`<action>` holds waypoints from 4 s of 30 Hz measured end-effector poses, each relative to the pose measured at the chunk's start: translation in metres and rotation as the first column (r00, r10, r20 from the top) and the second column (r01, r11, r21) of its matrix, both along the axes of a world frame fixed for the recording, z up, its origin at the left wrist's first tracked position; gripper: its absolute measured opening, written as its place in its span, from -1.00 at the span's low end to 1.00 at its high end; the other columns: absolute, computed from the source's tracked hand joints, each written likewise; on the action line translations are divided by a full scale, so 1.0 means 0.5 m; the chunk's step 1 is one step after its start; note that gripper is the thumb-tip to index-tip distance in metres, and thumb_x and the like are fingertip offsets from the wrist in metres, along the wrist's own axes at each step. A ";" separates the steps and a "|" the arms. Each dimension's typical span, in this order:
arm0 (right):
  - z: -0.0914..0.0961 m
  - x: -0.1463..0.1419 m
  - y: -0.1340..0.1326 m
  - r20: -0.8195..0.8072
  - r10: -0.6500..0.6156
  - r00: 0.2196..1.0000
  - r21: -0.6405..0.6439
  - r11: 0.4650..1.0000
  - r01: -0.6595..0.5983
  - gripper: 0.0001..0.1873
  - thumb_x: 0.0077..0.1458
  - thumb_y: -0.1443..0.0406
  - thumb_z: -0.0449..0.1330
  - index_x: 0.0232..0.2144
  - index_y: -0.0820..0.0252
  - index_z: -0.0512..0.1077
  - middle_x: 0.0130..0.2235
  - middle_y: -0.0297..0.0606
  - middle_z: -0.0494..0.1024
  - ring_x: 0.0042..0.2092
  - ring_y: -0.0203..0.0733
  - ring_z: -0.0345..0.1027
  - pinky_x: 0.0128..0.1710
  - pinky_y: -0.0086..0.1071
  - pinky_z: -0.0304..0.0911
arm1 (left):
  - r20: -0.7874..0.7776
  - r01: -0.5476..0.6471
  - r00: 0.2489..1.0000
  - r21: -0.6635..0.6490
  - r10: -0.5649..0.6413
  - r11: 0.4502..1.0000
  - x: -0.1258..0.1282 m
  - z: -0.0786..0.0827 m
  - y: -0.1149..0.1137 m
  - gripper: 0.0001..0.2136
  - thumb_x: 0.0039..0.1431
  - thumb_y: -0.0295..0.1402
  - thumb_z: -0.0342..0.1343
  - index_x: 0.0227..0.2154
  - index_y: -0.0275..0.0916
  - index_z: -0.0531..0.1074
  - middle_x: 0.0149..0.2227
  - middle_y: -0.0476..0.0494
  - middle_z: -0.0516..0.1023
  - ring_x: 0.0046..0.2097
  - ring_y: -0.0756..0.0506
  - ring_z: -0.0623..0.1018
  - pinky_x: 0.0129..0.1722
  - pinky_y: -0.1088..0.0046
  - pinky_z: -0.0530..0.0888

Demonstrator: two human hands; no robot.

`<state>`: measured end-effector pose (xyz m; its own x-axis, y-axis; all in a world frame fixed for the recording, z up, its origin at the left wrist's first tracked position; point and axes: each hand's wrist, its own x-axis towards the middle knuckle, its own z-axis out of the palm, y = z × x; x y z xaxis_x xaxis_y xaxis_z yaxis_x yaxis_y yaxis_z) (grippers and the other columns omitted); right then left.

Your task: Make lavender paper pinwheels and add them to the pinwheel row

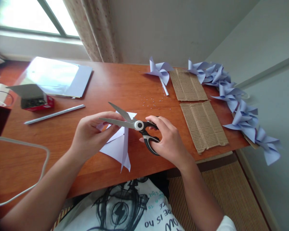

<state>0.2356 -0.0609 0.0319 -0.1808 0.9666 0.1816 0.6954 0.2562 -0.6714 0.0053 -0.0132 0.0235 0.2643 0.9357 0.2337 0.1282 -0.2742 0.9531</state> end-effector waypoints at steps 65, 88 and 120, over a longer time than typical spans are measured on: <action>-0.069 0.121 0.012 0.209 -0.418 0.884 0.064 0.908 0.414 -0.46 0.14 0.10 0.27 0.15 0.12 0.47 -0.20 -0.13 0.64 -0.27 -0.02 0.56 -0.20 -0.14 0.48 | -0.117 -0.104 0.988 -0.018 0.101 0.994 -0.003 -0.020 0.010 -0.95 0.18 -0.38 0.23 -0.34 -0.22 0.58 -0.36 -0.07 0.65 -0.33 -0.04 0.61 -0.28 0.48 0.53; -0.065 0.141 -0.012 0.428 -0.332 0.841 0.138 0.943 0.302 -0.65 0.20 0.18 0.24 0.01 0.15 0.52 -0.05 -0.06 0.60 -0.03 0.14 0.52 0.00 0.00 0.41 | -0.149 -0.127 0.980 0.029 0.130 0.991 -0.004 -0.025 0.012 -0.92 0.19 -0.38 0.21 -0.35 -0.24 0.58 -0.36 -0.08 0.65 -0.34 -0.04 0.60 -0.30 0.50 0.53; -0.059 -0.131 0.114 -0.605 -0.084 0.792 -0.193 0.980 -0.044 -0.92 0.15 0.27 0.29 -0.37 0.15 0.55 -0.35 -0.33 0.62 -0.30 -0.21 0.50 -0.29 -0.37 0.37 | -0.124 -0.139 0.983 -0.001 0.138 0.990 -0.007 -0.050 0.029 -0.95 0.16 -0.48 0.19 -0.34 -0.26 0.54 -0.37 -0.04 0.60 -0.34 -0.01 0.57 -0.31 0.51 0.50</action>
